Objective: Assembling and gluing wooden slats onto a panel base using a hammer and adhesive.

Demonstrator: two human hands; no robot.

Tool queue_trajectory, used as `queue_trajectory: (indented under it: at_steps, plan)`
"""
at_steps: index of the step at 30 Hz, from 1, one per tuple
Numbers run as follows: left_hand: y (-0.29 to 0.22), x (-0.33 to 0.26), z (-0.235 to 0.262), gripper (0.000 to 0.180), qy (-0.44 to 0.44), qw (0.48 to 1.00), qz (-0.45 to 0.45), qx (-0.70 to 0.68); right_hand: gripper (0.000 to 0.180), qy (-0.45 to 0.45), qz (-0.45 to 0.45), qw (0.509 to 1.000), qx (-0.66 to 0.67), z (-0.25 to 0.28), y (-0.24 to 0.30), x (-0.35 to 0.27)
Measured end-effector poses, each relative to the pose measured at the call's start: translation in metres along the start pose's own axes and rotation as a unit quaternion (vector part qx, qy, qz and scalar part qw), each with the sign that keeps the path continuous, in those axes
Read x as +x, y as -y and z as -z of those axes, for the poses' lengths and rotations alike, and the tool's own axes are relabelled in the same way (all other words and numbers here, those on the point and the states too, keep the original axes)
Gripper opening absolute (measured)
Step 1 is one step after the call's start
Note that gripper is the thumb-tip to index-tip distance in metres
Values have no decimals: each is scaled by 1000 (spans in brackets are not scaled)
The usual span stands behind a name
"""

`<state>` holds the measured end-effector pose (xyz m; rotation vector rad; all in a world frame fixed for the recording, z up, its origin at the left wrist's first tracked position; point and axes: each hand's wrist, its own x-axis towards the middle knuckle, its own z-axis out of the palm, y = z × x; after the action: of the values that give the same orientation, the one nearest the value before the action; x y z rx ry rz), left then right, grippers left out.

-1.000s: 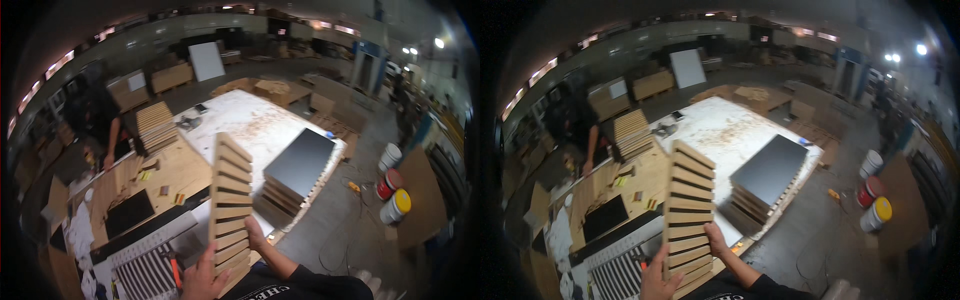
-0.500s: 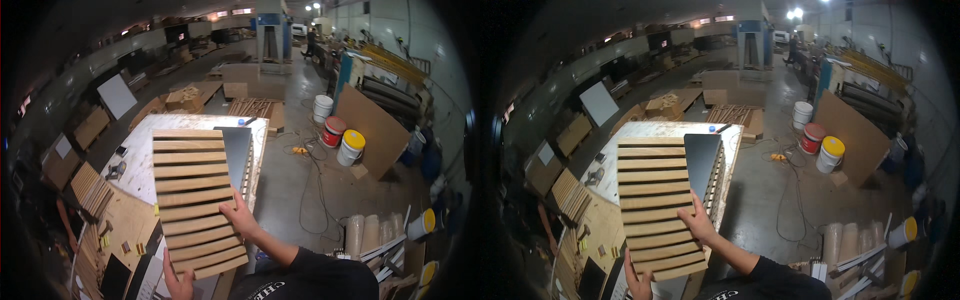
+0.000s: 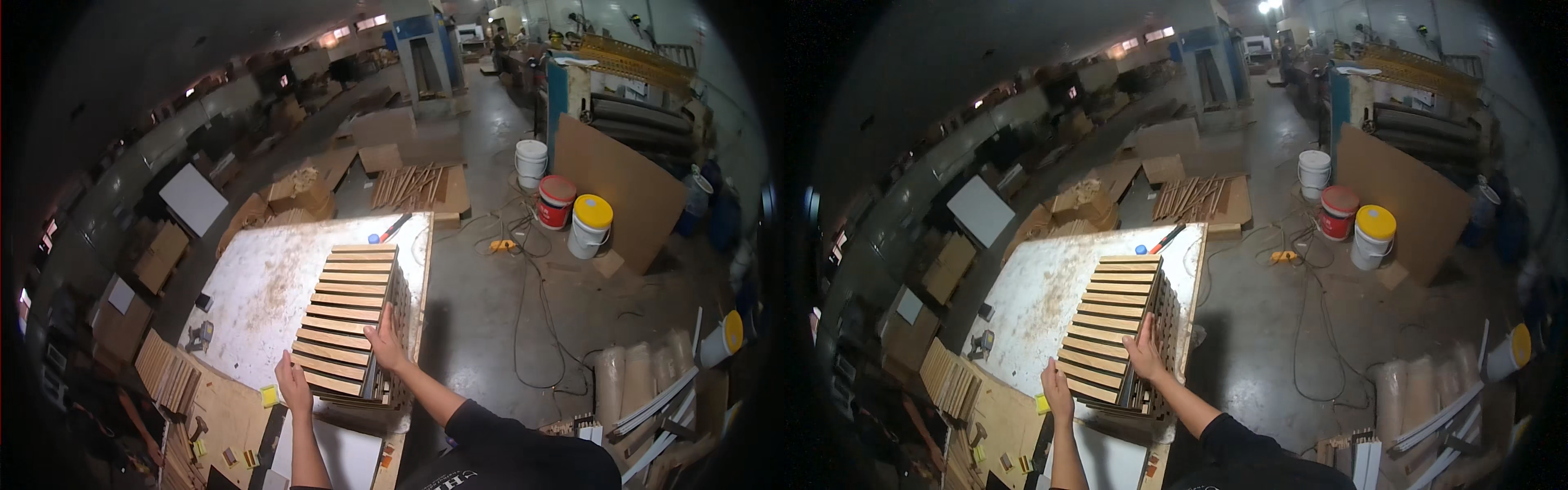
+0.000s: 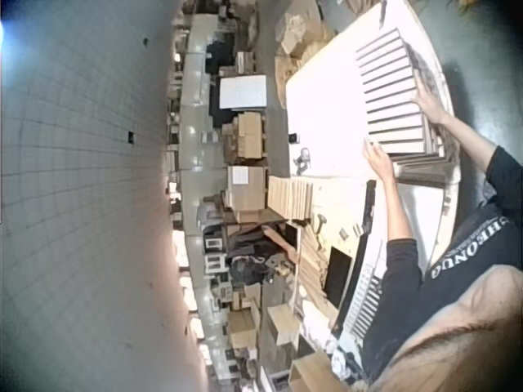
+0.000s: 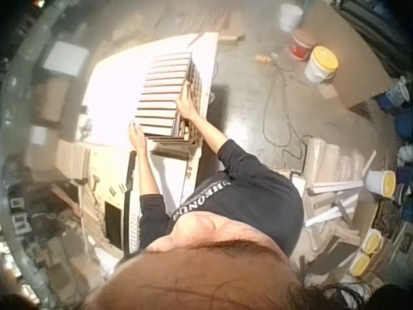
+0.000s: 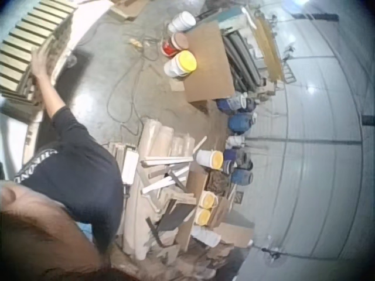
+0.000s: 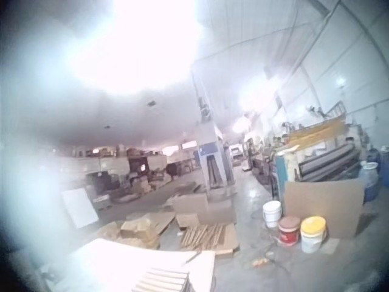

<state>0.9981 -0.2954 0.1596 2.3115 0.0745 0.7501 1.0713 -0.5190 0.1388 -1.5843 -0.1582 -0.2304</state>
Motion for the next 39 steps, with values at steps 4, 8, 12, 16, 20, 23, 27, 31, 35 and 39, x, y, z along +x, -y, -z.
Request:
queue_trajectory:
  at_steps: [4, 8, 12, 16, 20, 23, 27, 31, 35, 39]
  plan:
    - [-20, -6, -12, 28, -137, 966, 146, -165, 75, -20, 30, 997, -62, 4, 10, -1]
    - [-2, -10, -12, 22, -201, 942, 121, -242, 70, -8, 87, 993, -84, -14, 0, 1]
    - [28, -21, -26, 29, -159, 979, 74, -106, 60, -15, 51, 994, 90, -10, -23, -2]
    - [-35, -40, 10, 19, -257, 912, 208, -241, 43, -89, 402, 910, -46, 56, -27, 8]
    - [4, -180, 112, 17, -281, 915, 282, 58, 18, -151, 229, 961, 34, 86, 29, -29]
    - [21, -309, 178, 15, -274, 880, 321, 218, 16, -79, 332, 940, 0, 87, 51, -46]
    - [18, -424, 211, 30, -165, 833, 439, 293, 16, 108, 274, 955, 25, 3, 92, -126]
    - [26, -451, 235, 31, -91, 871, 457, 155, 6, 289, 134, 934, 159, -103, 118, -254]
    - [27, -482, 264, 30, -90, 881, 435, 165, 6, 432, 218, 875, -24, -158, 167, -351]
    - [16, -524, 332, 23, -239, 868, 414, 131, 6, 426, 134, 893, -55, -159, 139, -374]
